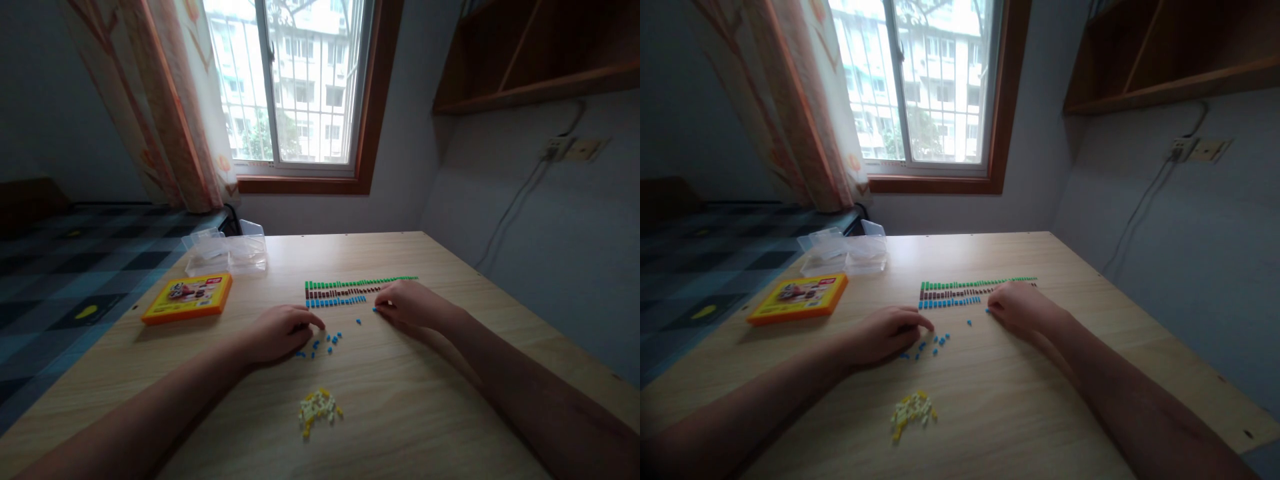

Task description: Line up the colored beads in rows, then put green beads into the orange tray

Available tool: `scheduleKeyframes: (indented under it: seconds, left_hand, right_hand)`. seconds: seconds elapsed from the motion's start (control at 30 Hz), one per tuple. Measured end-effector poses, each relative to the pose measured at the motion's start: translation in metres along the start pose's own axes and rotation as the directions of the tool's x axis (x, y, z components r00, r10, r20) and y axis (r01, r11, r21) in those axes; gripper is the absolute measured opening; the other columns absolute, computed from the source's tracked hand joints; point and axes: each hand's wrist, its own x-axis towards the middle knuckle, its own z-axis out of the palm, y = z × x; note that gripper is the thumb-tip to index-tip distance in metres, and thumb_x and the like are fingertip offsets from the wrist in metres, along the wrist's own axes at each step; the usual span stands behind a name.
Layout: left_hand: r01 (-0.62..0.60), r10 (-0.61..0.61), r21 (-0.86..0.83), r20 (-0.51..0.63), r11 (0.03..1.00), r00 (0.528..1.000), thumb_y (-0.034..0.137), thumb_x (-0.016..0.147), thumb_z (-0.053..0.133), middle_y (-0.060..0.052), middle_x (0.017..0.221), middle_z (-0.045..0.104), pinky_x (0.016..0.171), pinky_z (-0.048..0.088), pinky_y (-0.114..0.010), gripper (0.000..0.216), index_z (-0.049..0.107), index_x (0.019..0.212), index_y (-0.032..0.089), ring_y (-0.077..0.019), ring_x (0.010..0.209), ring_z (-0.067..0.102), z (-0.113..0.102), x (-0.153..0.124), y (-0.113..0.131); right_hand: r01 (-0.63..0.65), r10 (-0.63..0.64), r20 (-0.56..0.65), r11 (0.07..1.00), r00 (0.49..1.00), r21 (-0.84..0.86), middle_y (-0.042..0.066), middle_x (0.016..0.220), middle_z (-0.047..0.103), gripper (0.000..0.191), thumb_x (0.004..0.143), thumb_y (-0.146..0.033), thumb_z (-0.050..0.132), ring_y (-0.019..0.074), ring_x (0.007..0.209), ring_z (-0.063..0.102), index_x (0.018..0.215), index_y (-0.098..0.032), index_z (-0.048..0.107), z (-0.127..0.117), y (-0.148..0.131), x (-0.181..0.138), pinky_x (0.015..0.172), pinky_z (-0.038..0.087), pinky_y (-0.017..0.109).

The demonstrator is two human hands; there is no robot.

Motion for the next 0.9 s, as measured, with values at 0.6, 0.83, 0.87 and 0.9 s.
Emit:
scheduleKeyframes:
  seconds: [0.6, 0.83, 0.87, 0.9]
  left_hand:
    - [0.022, -0.023, 0.015, 0.022, 1.000, 1.000, 0.019, 0.088, 0.053, -0.005, 0.103, 0.074, 0.085, 0.050, -0.032, 0.033, 0.075, 0.111, 0.027, -0.0195, 0.093, 0.066, -0.001, 0.000, 0.000]
    - [0.024, -0.024, 0.019, 0.020, 1.000, 1.000, 0.019, 0.089, 0.053, -0.005, 0.105, 0.074, 0.086, 0.051, -0.032, 0.032, 0.075, 0.110, 0.027, -0.0200, 0.096, 0.066, -0.001, 0.000, 0.000]
    - [0.021, -0.022, 0.021, 0.021, 1.000, 1.000, 0.019, 0.089, 0.053, -0.005, 0.105, 0.074, 0.086, 0.051, -0.032, 0.032, 0.075, 0.110, 0.027, -0.0198, 0.096, 0.066, -0.001, 0.000, 0.000]
    - [0.018, -0.019, 0.022, 0.021, 1.000, 1.000, 0.019, 0.089, 0.053, -0.005, 0.105, 0.074, 0.085, 0.051, -0.031, 0.032, 0.075, 0.109, 0.027, -0.0196, 0.095, 0.066, -0.001, 0.000, -0.001]
  right_hand:
    - [0.017, -0.013, -0.037, 0.993, 0.999, 0.114, 0.002, 0.086, 0.075, 0.017, 0.087, -0.020, 0.063, 0.0163, 0.073, 0.064, 0.083, -0.024, 0.078, 0.002, -0.007, 0.000, 0.065, 0.039, 0.025]
    - [0.014, -0.014, 0.005, 1.000, 1.000, 0.001, 0.004, 0.085, 0.075, 0.020, 0.088, -0.018, 0.058, 0.0164, 0.072, 0.063, 0.079, -0.021, 0.075, -0.005, -0.008, -0.001, 0.061, 0.034, 0.026]
    - [0.004, -0.004, 0.016, 1.000, 1.000, -0.027, 0.004, 0.085, 0.075, 0.020, 0.089, -0.019, 0.058, 0.0165, 0.072, 0.063, 0.078, -0.021, 0.075, -0.005, -0.008, -0.001, 0.060, 0.033, 0.026]
    - [-0.006, 0.008, 0.026, 0.999, 1.000, -0.054, 0.005, 0.085, 0.075, 0.020, 0.089, -0.019, 0.058, 0.0165, 0.072, 0.063, 0.078, -0.021, 0.074, -0.005, -0.009, -0.001, 0.060, 0.032, 0.026]
